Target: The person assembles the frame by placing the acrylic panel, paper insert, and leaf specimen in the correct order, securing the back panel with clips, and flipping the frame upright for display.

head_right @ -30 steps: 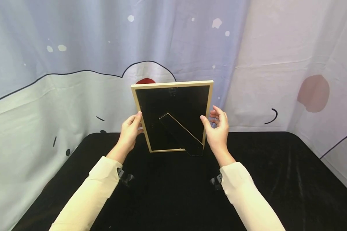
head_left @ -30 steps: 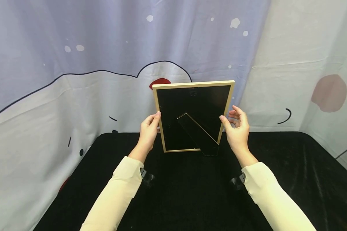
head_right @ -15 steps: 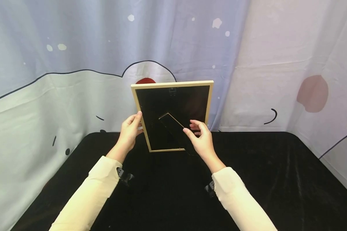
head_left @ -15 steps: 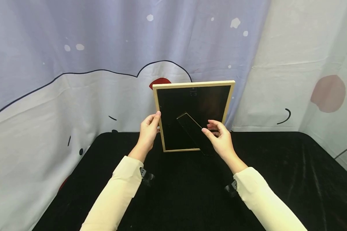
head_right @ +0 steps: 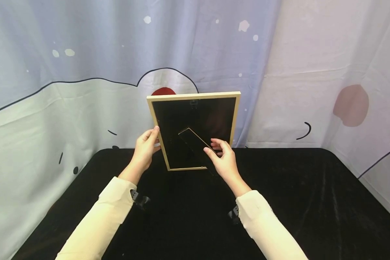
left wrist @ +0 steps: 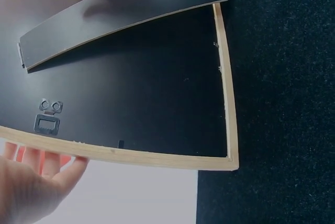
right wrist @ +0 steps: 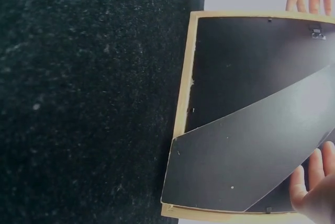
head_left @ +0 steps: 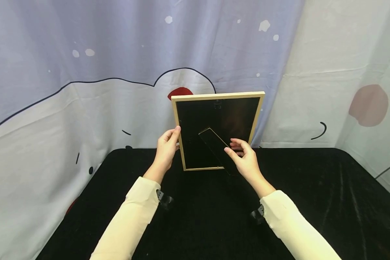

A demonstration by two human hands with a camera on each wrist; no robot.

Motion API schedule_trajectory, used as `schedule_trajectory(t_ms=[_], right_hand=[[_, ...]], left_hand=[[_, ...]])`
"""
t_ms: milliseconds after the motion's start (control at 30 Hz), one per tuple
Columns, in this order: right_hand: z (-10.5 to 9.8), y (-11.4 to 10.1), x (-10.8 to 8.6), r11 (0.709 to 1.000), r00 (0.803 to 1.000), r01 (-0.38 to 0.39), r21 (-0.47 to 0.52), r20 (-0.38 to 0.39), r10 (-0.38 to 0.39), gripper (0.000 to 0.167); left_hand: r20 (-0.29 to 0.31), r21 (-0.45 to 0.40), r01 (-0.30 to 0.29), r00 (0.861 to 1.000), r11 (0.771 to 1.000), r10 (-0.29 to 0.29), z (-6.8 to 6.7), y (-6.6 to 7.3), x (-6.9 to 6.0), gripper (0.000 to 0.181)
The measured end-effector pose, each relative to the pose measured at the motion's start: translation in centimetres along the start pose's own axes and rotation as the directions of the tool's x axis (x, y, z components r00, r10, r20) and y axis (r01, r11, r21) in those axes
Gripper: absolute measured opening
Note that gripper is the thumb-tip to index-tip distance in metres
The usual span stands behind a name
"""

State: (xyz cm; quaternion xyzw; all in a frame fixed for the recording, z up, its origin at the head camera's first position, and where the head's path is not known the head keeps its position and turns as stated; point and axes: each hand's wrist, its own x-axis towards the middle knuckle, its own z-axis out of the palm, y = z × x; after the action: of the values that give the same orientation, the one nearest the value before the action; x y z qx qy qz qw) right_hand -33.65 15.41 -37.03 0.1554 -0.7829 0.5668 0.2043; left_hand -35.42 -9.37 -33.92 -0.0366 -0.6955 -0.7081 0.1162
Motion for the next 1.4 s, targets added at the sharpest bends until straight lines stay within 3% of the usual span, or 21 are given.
schedule_trajectory(t_ms=[100, 267, 667, 1133, 1400], right_hand=[[-0.1, 1.4, 0.1, 1.000, 1.000, -0.002, -0.014, 0.006, 0.003, 0.040], [-0.2, 1.8, -0.5, 1.000, 0.999, -0.023, -0.021, 0.022, 0.024, 0.038], [-0.4, 0.6, -2.7, 0.991, 0.993, -0.078, -0.110, 0.084, 0.088, 0.027], [-0.4, -1.1, -4.6, 0.988, 0.977, -0.130, -0.088, 0.161, 0.143, 0.020], [-0.4, -2.1, -5.7, 0.982, 0.963, -0.177, -0.058, 0.196, 0.185, 0.023]], left_hand=[[-0.001, 0.002, -0.003, 1.000, 1.000, 0.003, 0.0, -0.1, -0.2, 0.044], [0.006, -0.005, -0.022, 1.000, 1.000, 0.022, 0.0, -0.3, -0.4, 0.041], [0.009, 0.016, -0.098, 0.995, 0.995, 0.098, -0.1, -0.8, -1.4, 0.038], [-0.007, 0.024, -0.178, 0.984, 0.984, 0.179, -0.2, -1.6, -2.5, 0.035], [-0.047, 0.061, -0.252, 0.966, 0.966, 0.255, -0.1, -2.2, -3.1, 0.029]])
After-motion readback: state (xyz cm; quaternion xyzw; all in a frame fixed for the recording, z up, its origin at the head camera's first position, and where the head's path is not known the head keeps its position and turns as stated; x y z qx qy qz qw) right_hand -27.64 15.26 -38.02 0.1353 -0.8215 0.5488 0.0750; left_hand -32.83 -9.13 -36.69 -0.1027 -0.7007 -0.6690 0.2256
